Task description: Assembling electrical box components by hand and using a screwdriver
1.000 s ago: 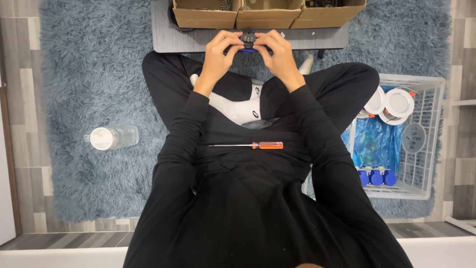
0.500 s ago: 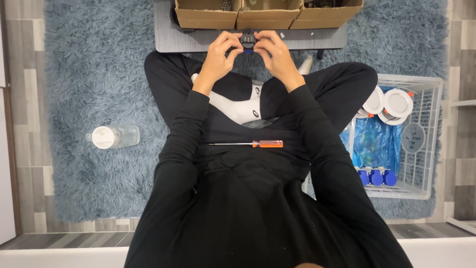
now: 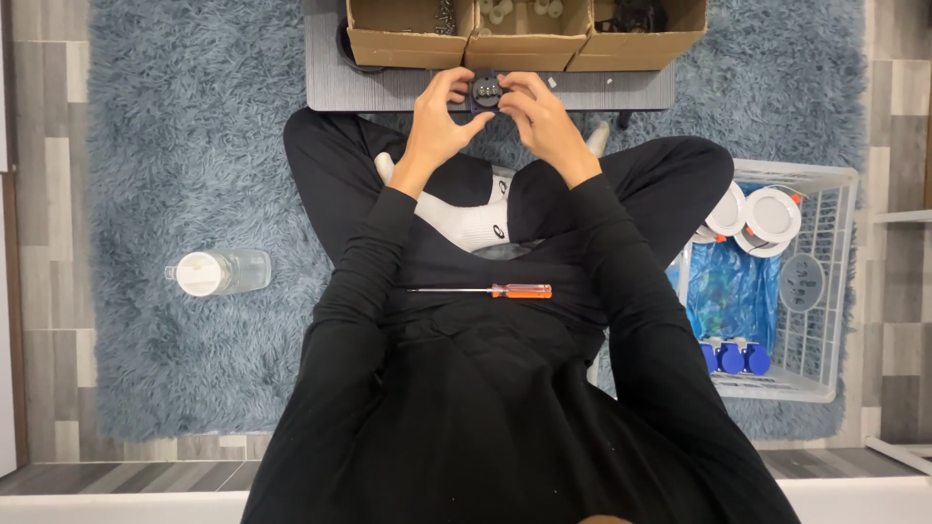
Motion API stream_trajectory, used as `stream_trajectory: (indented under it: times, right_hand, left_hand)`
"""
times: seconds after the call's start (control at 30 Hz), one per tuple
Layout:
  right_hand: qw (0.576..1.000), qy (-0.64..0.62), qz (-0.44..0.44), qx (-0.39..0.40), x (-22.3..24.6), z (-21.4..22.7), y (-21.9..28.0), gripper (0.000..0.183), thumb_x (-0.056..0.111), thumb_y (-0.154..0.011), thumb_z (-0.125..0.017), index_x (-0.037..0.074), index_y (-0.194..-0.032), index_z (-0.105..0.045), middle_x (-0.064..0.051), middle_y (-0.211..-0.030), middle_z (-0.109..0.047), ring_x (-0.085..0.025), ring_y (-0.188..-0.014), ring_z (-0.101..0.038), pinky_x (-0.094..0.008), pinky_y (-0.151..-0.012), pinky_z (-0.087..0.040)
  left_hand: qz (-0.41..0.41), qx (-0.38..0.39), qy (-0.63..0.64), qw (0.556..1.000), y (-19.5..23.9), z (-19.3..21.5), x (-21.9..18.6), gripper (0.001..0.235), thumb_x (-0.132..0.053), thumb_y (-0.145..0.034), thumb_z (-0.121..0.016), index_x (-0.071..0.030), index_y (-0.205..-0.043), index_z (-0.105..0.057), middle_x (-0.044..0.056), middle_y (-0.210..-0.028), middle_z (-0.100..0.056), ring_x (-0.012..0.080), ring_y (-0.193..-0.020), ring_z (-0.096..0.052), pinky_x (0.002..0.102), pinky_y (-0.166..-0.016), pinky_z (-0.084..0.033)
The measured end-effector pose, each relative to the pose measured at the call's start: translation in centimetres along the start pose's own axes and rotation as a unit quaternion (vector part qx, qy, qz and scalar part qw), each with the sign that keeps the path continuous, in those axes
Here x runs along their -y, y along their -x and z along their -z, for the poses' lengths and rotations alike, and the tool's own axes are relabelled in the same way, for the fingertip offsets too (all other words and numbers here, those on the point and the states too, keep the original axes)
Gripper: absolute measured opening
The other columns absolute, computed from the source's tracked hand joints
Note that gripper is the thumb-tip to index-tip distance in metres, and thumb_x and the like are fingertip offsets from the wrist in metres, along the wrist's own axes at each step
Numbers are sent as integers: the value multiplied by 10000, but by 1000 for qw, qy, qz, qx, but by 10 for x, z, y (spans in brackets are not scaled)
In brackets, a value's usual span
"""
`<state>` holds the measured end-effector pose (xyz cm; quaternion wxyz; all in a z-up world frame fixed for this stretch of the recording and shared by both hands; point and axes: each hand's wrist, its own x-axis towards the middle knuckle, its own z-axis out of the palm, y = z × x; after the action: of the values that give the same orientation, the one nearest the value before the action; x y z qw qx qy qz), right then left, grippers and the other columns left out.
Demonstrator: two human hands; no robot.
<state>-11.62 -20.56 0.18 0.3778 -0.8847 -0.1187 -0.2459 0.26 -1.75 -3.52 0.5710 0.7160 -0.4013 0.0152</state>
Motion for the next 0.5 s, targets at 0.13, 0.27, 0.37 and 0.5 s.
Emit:
stream_trajectory:
  times: [0.13,0.27,0.37,0.5]
  right_hand:
    - [1000,3,4,-10,5,-1,-1,110,-173,-979,-721,-83,-1034,-687,-152,-1404,-601,-327,-1220,-730,-410,-989,-599]
    - [1000,-3,-10,-11,7,-2,-2,74,-151,-1009,-710,-89,-1043,-690,-147,-1395,-606,-343,-1281,-707,-408,-1022,-599]
    - [1000,-5,-11,-12,7,-3,0,80,-152,-1006,-712,-85,-1042,-685,-152,-1393,-603,-350,-1294,-703,-411,-1027,-599]
    - [1000,-8,-13,-20,4,-6,1,83,-155,-997,-716,-83,-1025,-688,-156,-1387,-605,-357,-1291,-705,-416,-1031,-598]
  left_hand:
    - [13,-8,1,1000,2,-4,4,633,-94,-795,-981,-2,-1311,-625,119,-1235,-717,225,-1024,-740,322,-921,-618]
    - [20,-12,13,1000,2,-5,6,640,-91,-772,-994,-3,-1288,-627,116,-1209,-727,215,-998,-736,315,-906,-622]
    - [23,-13,15,1000,2,-6,6,644,-95,-769,-1000,-1,-1286,-628,118,-1207,-729,215,-997,-733,316,-907,-622]
    - [24,-11,12,1000,2,-5,7,653,-97,-767,-1008,4,-1288,-628,122,-1209,-735,212,-992,-731,315,-905,-622]
